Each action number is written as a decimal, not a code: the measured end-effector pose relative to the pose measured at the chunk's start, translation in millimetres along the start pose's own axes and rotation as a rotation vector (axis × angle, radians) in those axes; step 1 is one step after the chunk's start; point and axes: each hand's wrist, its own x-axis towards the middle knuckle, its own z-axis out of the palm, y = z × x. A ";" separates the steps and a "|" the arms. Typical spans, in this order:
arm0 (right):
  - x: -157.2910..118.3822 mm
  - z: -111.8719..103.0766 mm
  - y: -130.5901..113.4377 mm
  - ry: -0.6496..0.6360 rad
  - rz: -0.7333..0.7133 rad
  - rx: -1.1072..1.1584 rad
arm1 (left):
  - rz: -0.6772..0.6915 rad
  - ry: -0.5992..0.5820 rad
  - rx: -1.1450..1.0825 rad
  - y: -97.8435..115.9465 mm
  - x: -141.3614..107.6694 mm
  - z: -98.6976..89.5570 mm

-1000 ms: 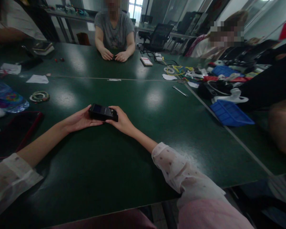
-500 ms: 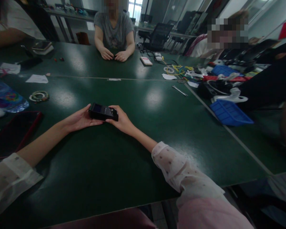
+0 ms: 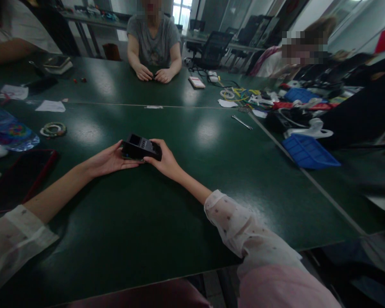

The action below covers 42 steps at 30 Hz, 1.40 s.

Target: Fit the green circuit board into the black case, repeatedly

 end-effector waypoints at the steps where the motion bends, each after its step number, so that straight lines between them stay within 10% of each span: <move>1: 0.0 -0.1 -0.5 0.009 -0.005 0.003 | 0.002 -0.002 0.002 -0.1 0.1 0.2; 32: -1.0 -9.0 4.0 0.475 0.063 -0.147 | 0.036 0.061 0.006 -0.4 -1.3 4.4; 42: 0.3 -5.7 24.7 0.391 0.263 -0.359 | 0.010 0.087 -0.006 1.4 -2.9 9.1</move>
